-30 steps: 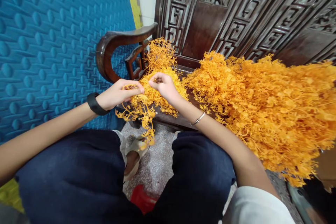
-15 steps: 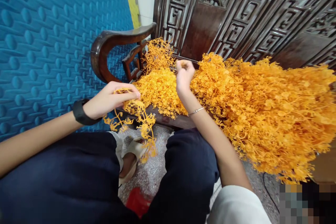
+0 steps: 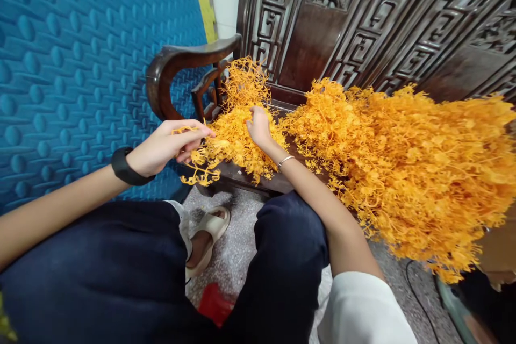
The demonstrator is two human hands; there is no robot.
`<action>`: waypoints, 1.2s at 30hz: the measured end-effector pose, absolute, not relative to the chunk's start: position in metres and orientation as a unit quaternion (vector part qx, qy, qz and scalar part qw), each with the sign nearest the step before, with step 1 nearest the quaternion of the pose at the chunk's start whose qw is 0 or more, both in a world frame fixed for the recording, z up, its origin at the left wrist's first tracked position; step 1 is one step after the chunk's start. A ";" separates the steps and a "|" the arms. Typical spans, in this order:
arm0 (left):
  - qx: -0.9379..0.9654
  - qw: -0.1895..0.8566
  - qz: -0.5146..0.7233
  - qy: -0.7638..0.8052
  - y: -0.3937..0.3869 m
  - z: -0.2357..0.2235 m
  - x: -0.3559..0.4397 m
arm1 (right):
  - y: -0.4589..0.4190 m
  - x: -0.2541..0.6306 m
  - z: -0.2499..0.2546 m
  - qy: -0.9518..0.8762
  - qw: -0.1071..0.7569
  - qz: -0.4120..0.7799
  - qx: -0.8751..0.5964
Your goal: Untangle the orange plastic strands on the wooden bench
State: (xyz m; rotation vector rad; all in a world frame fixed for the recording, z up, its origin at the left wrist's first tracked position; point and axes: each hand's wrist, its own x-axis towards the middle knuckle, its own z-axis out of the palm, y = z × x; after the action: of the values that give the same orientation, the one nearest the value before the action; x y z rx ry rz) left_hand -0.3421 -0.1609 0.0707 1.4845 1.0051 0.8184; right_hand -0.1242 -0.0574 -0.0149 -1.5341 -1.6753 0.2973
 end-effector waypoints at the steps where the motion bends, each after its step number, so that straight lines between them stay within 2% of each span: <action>1: 0.623 0.560 0.352 0.418 -0.161 0.071 -0.342 | -0.058 -0.125 -0.015 -0.670 0.412 0.129 -0.604; 5: 0.609 0.577 0.374 0.395 -0.158 0.070 -0.342 | -0.071 -0.130 0.002 -0.675 0.442 0.180 -0.562; 10: 0.600 0.570 0.400 0.394 -0.157 0.071 -0.340 | -0.118 -0.140 0.058 -0.672 0.529 0.239 -0.460; 12: 0.596 0.576 0.402 0.390 -0.158 0.073 -0.339 | -0.142 -0.146 0.079 -0.696 0.494 0.298 -0.428; 15: 0.596 0.585 0.399 0.380 -0.163 0.078 -0.336 | -0.169 -0.153 0.094 -0.765 0.339 0.384 -0.390; 17: 0.600 0.578 0.407 0.375 -0.167 0.081 -0.335 | -0.179 -0.157 0.095 -0.792 0.273 0.387 -0.384; 22: 0.613 0.556 0.424 0.368 -0.174 0.085 -0.331 | -0.177 -0.166 0.086 -0.760 0.326 0.355 -0.437; 28: 0.603 0.564 0.443 0.350 -0.175 0.085 -0.332 | -0.171 -0.168 0.084 -0.743 0.301 0.500 -0.329; 36: 0.537 0.627 0.416 0.382 -0.183 0.090 -0.330 | -0.170 -0.161 0.079 -0.760 0.295 0.490 -0.310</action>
State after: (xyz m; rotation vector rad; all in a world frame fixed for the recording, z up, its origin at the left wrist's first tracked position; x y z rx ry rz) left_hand -0.3298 -0.1830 0.0899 1.2304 0.8748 0.9547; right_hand -0.1606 -0.1696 0.0789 -0.8238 -2.0217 1.3045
